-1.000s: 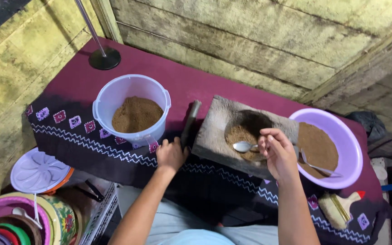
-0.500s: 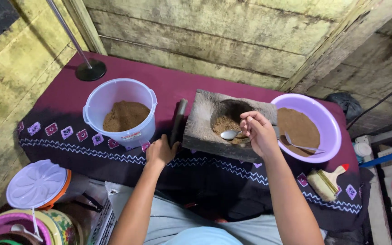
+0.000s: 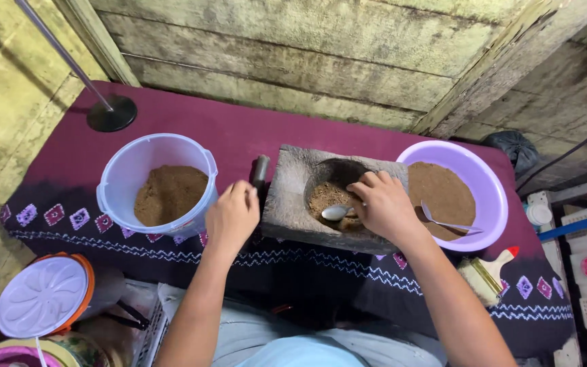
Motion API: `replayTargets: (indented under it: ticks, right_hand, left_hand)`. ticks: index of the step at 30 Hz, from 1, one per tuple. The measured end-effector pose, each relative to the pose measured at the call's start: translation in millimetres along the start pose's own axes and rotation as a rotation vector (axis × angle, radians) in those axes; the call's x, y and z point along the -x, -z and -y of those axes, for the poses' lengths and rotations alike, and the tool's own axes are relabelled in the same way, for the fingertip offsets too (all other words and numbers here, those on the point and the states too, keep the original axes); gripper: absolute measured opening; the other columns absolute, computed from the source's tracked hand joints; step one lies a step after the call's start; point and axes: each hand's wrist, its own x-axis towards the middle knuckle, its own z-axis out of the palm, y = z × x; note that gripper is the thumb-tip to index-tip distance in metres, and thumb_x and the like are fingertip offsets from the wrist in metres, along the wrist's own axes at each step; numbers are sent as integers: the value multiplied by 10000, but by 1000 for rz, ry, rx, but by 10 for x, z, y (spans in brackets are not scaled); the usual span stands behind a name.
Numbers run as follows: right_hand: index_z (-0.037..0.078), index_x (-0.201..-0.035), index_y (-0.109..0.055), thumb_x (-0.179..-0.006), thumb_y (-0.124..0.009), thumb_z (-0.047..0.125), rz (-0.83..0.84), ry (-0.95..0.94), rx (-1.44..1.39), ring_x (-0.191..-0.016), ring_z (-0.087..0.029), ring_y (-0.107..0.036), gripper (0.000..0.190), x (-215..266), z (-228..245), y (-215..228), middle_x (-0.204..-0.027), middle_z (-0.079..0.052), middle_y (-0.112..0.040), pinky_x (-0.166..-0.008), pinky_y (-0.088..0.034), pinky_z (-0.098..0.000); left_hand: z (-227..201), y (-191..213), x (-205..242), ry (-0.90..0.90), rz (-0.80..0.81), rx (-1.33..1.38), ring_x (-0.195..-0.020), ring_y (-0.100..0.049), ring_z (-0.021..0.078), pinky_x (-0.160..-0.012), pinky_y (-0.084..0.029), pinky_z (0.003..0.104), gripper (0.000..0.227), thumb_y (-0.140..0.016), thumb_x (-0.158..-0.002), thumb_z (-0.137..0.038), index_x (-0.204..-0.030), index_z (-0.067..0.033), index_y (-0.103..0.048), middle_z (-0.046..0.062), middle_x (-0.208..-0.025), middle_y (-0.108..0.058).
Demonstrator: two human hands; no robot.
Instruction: Grinding brown powder in a stone mortar with a pestle and transferring it between containers using a spoon and brush
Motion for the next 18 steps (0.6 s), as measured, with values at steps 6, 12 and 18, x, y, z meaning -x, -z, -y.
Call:
replayTargets:
  ticks: [6,12,18]
  right_hand:
    - [263,-756,-750,-744,-714,411,131,137,295,-952,-249,-503,152,-42,-286,-711,-922,25,-605,-771,-389,-408]
    - [193,-742,-738,-813,-641,316,290,98,127,-871,-273,-619,173,-126,-213,-656,-790,-10,-701,-748,-376,-424]
    - [199,-1230,-669,-982,-460,184,363,-114,175,-626,-261,-728,325,-262,-2,-120,-795,-68,-750,-678,-546,-420]
  left_hand:
    - [-413,-585,-945,-350,-42,78,-1133,-628,372,-911,-533,550,278,-638,-944,-339,-1148,-153,-675,78,-1185,-578]
    - [-502,-636,-1027,-326,290,-46,-1175,-580,408,-969,-478,610,475,-687,-924,-386,-1317,-158,-548,85,-1231,-514]
    - [-649,-610,-1451,-405,388,-174,-1127,-623,336,-1021,-419,566,383,-629,-956,-459,-1124,-132,-736,108,-1077,-660]
